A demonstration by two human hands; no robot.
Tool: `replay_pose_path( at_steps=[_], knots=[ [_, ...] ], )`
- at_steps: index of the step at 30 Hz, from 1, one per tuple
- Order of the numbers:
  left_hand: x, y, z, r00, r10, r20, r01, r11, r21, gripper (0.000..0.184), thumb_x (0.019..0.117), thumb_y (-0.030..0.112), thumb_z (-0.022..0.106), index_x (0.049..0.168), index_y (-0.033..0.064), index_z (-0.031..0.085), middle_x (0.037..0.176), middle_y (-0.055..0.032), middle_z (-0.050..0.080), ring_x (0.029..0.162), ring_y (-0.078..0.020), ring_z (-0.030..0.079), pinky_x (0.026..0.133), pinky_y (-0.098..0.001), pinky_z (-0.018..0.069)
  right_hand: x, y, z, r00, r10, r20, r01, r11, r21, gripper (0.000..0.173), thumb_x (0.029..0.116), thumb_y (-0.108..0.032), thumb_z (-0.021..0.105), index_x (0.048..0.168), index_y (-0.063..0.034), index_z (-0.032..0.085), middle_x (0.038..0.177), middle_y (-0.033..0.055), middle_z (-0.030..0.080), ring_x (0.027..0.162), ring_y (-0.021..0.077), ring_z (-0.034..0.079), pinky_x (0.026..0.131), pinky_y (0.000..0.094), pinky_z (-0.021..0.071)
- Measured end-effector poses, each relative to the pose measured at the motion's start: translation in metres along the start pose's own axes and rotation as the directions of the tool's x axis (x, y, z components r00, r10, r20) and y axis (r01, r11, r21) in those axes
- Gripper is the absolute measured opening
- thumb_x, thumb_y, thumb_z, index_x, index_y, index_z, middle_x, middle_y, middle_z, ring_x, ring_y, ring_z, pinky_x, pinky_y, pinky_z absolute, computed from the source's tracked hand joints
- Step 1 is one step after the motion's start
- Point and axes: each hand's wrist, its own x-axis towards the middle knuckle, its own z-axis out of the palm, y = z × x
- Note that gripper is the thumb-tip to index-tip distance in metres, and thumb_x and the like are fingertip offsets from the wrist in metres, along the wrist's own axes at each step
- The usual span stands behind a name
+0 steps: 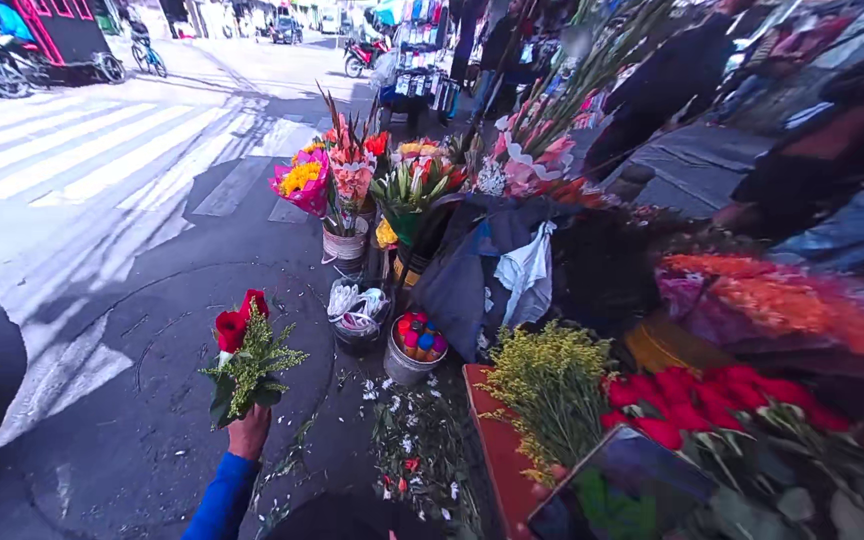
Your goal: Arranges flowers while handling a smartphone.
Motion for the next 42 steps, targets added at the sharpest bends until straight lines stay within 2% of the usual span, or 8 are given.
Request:
replay_pose_path(
  at_steps=[3,6,10,14,18,32,38,42],
  knots=[
    [-0.009,0.005,-0.001,0.997,-0.041,0.071,0.040,0.999,0.022,0.050,0.0957,0.021,0.057,0.119,-0.0229,0.056,0.114,-0.0355,0.064,0.112,-0.0326,0.064,0.104,-0.0433,0.0471,-0.008,-0.015,0.003,0.998,-0.070,0.008,0.070,0.995,-0.073,0.071,0.0876,-0.074,0.052,0.135,-0.0238,0.067,0.138,0.0135,0.064,0.122,0.0372,0.064,0.090,0.0615,0.0570],
    [-0.013,0.017,-0.006,0.976,-0.103,0.193,0.082,0.990,0.114,0.046,0.0964,0.009,0.055,0.125,-0.0272,0.050,0.126,-0.0452,0.055,0.124,-0.0484,0.056,0.112,-0.0533,0.0381,-0.007,-0.014,0.011,0.990,-0.133,0.048,0.136,0.989,-0.060,0.074,0.0881,-0.075,0.052,0.136,-0.0203,0.064,0.137,0.0164,0.064,0.119,0.0388,0.065,0.089,0.0617,0.0572],
    [-0.009,0.028,-0.004,0.971,-0.143,0.191,0.135,0.989,0.056,0.036,0.0950,0.002,0.057,0.118,-0.0257,0.056,0.110,-0.0325,0.066,0.104,-0.0235,0.067,0.103,-0.0319,0.0459,-0.008,-0.010,0.017,0.983,-0.183,0.018,0.183,0.983,-0.027,0.073,0.0933,-0.075,0.043,0.139,-0.0193,0.060,0.140,0.0202,0.060,0.121,0.0437,0.063,0.089,0.0633,0.0566],
    [-0.009,0.036,0.005,0.954,-0.229,0.192,0.224,0.973,0.048,0.042,0.0991,0.006,0.051,0.130,-0.0227,0.047,0.115,-0.0281,0.061,0.098,-0.0118,0.059,0.095,-0.0251,0.0468,-0.018,-0.009,0.018,0.974,-0.226,-0.011,0.226,0.973,0.038,0.069,0.0953,-0.070,0.045,0.138,-0.0170,0.059,0.140,0.0226,0.059,0.124,0.0457,0.060,0.093,0.0663,0.0531],
    [-0.008,0.025,0.017,0.953,-0.240,0.183,0.280,0.931,-0.235,0.031,0.1017,0.001,0.047,0.129,-0.0145,0.044,0.102,-0.0074,0.056,0.083,0.0028,0.055,0.083,-0.0161,0.0494,-0.029,-0.013,0.019,0.968,-0.252,0.012,0.250,0.964,0.093,0.071,0.0950,-0.070,0.046,0.140,-0.0156,0.058,0.143,0.0249,0.055,0.126,0.0479,0.057,0.096,0.0674,0.0512],
    [-0.010,0.032,0.011,0.949,-0.200,0.243,0.249,0.950,-0.189,0.038,0.1006,0.000,0.045,0.131,-0.0217,0.041,0.107,-0.0156,0.056,0.085,0.0010,0.053,0.086,-0.0161,0.0472,-0.045,-0.007,0.011,0.942,-0.319,0.101,0.319,0.948,0.025,0.070,0.0941,-0.065,0.053,0.143,-0.0156,0.056,0.146,0.0248,0.053,0.130,0.0484,0.055,0.099,0.0664,0.0497],
    [-0.010,0.025,0.006,0.968,-0.148,0.204,0.205,0.933,-0.295,0.029,0.0940,-0.005,0.052,0.115,-0.0247,0.048,0.087,-0.0123,0.060,0.074,0.0022,0.059,0.077,-0.0141,0.0501,-0.046,-0.003,0.011,0.939,-0.316,0.136,0.316,0.949,0.023,0.071,0.0939,-0.064,0.054,0.144,-0.0141,0.056,0.145,0.0263,0.054,0.130,0.0500,0.054,0.102,0.0688,0.0468],
    [-0.012,0.028,0.006,0.957,-0.200,0.211,0.230,0.965,-0.127,0.035,0.1007,0.002,0.048,0.128,-0.0208,0.045,0.105,-0.0149,0.058,0.086,0.0017,0.054,0.086,-0.0155,0.0467,-0.050,0.002,0.010,0.944,-0.323,0.069,0.330,0.933,-0.142,0.076,0.0943,-0.070,0.049,0.147,-0.0146,0.050,0.145,0.0223,0.055,0.131,0.0452,0.056,0.107,0.0639,0.0463]
  ],
)
